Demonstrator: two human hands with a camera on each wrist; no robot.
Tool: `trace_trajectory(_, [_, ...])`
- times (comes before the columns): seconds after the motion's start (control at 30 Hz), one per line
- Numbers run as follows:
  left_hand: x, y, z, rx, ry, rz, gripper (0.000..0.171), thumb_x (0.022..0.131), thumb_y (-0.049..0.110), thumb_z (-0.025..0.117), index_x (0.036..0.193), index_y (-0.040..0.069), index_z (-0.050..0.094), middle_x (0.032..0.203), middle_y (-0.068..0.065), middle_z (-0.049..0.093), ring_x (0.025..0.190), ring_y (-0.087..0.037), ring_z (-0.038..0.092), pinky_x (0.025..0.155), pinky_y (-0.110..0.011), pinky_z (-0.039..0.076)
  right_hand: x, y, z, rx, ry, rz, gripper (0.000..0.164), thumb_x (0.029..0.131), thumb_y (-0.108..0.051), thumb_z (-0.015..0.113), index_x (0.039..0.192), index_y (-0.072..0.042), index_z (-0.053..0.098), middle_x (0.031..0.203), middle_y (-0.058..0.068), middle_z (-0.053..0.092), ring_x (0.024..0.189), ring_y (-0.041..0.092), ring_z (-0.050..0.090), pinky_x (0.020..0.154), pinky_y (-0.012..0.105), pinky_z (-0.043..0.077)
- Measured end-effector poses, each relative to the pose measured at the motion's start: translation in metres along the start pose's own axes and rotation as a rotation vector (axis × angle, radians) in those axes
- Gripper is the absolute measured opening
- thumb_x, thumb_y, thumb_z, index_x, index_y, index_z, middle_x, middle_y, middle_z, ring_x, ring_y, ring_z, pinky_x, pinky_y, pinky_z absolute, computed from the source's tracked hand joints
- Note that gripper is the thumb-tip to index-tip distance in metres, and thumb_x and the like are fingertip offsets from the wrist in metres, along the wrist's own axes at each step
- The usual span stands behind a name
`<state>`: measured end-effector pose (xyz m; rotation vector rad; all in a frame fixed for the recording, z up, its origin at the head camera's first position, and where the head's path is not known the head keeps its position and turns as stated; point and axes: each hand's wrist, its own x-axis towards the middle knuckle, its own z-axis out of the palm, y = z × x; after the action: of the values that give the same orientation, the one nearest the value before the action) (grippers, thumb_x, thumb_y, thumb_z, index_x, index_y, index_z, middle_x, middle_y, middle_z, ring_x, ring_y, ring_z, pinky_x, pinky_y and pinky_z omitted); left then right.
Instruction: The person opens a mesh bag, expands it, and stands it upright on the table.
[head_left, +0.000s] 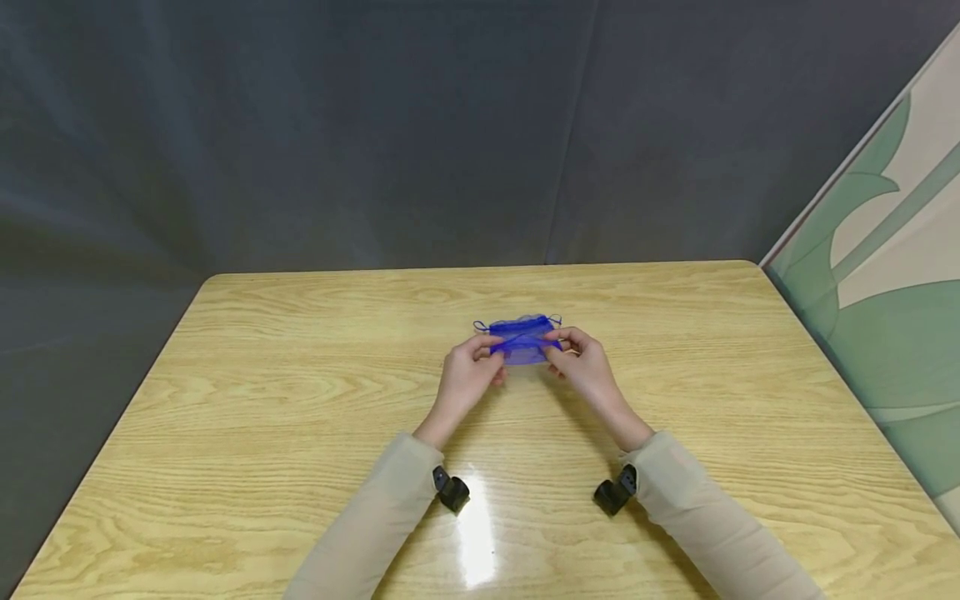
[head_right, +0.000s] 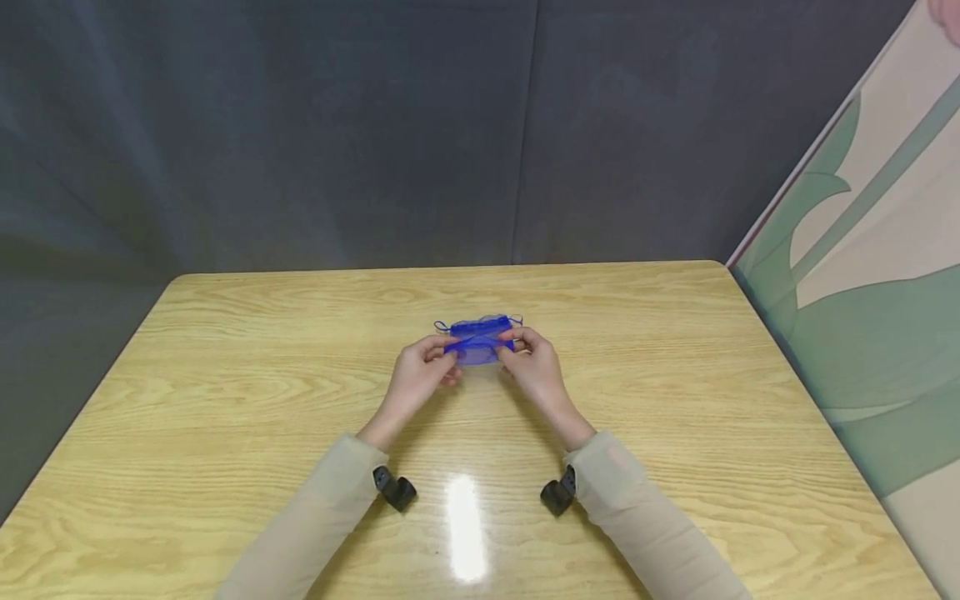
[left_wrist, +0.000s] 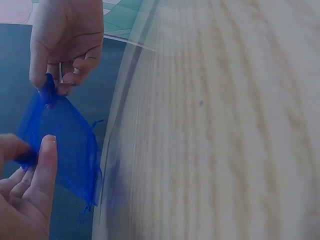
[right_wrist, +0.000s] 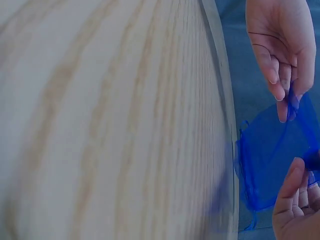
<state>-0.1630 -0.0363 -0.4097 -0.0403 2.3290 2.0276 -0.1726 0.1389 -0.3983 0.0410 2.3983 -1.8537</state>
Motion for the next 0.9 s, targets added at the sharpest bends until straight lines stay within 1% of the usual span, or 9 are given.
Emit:
trace_trajectory(0.1, [0.0,0.0,0.0,0.005,0.011,-0.002,0.028,0.088,-0.001,0.058,0.115,-0.005,0.063,0.091,-0.025,0.07,0.058,-0.006,0.061,0.059,-0.028,0.059,0.0,-0.001,0.0,-0.005,-0.005,0.0,0.026,0.089,0.0,0.055,0.113,0.009,0.056,0.072,-0.008,0.054,0.058,0.003,0.057,0.055,0.017,0.049])
trace_trajectory(0.3, [0.0,0.0,0.001,0.014,0.043,0.009,0.025,0.088,0.0,0.062,0.113,-0.003,0.064,0.087,-0.025,0.07,0.057,-0.01,0.063,0.057,-0.027,0.058,-0.001,-0.003,0.003,-0.02,0.017,-0.013,0.022,0.088,0.002,0.055,0.109,0.009,0.059,0.062,-0.008,0.049,0.055,0.006,0.053,0.053,0.018,0.047])
trace_trajectory(0.4, [-0.001,0.0,0.002,0.04,0.066,0.018,0.023,0.087,0.003,0.063,0.11,-0.001,0.065,0.084,-0.025,0.07,0.056,-0.014,0.064,0.053,-0.023,0.055,-0.002,-0.003,0.004,-0.032,0.035,-0.038,0.021,0.087,0.004,0.055,0.107,0.008,0.06,0.059,-0.009,0.045,0.051,0.005,0.047,0.05,0.017,0.041])
trace_trajectory(0.47, [-0.001,0.0,0.002,0.058,0.08,0.016,0.023,0.086,0.003,0.063,0.11,0.001,0.065,0.08,-0.023,0.07,0.055,-0.017,0.064,0.051,-0.023,0.054,-0.002,-0.003,0.006,-0.049,0.052,-0.056,0.021,0.086,0.005,0.054,0.106,0.007,0.062,0.056,-0.009,0.042,0.048,0.003,0.042,0.047,0.016,0.035])
trace_trajectory(0.53, [-0.002,0.001,0.002,0.081,0.089,0.015,0.025,0.085,0.002,0.061,0.11,0.002,0.065,0.074,-0.02,0.069,0.054,-0.019,0.063,0.049,-0.024,0.053,-0.002,-0.003,0.008,-0.078,0.07,-0.069,0.021,0.085,0.006,0.053,0.104,0.006,0.063,0.055,-0.008,0.039,0.046,0.002,0.036,0.045,0.016,0.029])
trace_trajectory(0.63, [-0.002,0.0,0.003,0.11,0.096,0.019,0.029,0.083,0.001,0.057,0.111,0.002,0.064,0.068,-0.013,0.066,0.054,-0.024,0.064,0.047,-0.023,0.052,-0.002,-0.003,0.01,-0.124,0.086,-0.075,0.023,0.084,0.006,0.053,0.103,0.004,0.065,0.054,-0.008,0.037,0.045,0.0,0.031,0.044,0.017,0.025])
trace_trajectory(0.7, [-0.002,0.0,0.002,0.123,0.099,0.025,0.029,0.084,0.001,0.056,0.112,0.002,0.064,0.066,-0.012,0.065,0.055,-0.028,0.064,0.045,-0.021,0.05,-0.002,-0.004,0.012,-0.148,0.092,-0.067,0.025,0.083,0.005,0.052,0.105,0.002,0.064,0.055,-0.007,0.036,0.045,0.001,0.03,0.044,0.017,0.025])
trace_trajectory(0.77, [-0.002,-0.001,0.002,0.128,0.103,0.028,0.028,0.085,0.001,0.055,0.111,0.003,0.064,0.067,-0.015,0.066,0.057,-0.031,0.065,0.045,-0.019,0.049,-0.002,-0.003,0.012,-0.152,0.093,-0.056,0.026,0.084,0.003,0.052,0.107,0.002,0.062,0.057,-0.007,0.037,0.045,0.001,0.033,0.044,0.017,0.027])
trace_trajectory(0.9, [-0.003,-0.001,0.001,0.094,0.099,0.032,0.025,0.087,0.002,0.056,0.11,0.003,0.065,0.078,-0.022,0.068,0.062,-0.033,0.067,0.05,-0.026,0.054,-0.001,-0.002,0.01,-0.122,0.085,-0.029,0.025,0.086,0.001,0.051,0.111,0.003,0.058,0.065,-0.005,0.045,0.051,0.004,0.048,0.048,0.018,0.043])
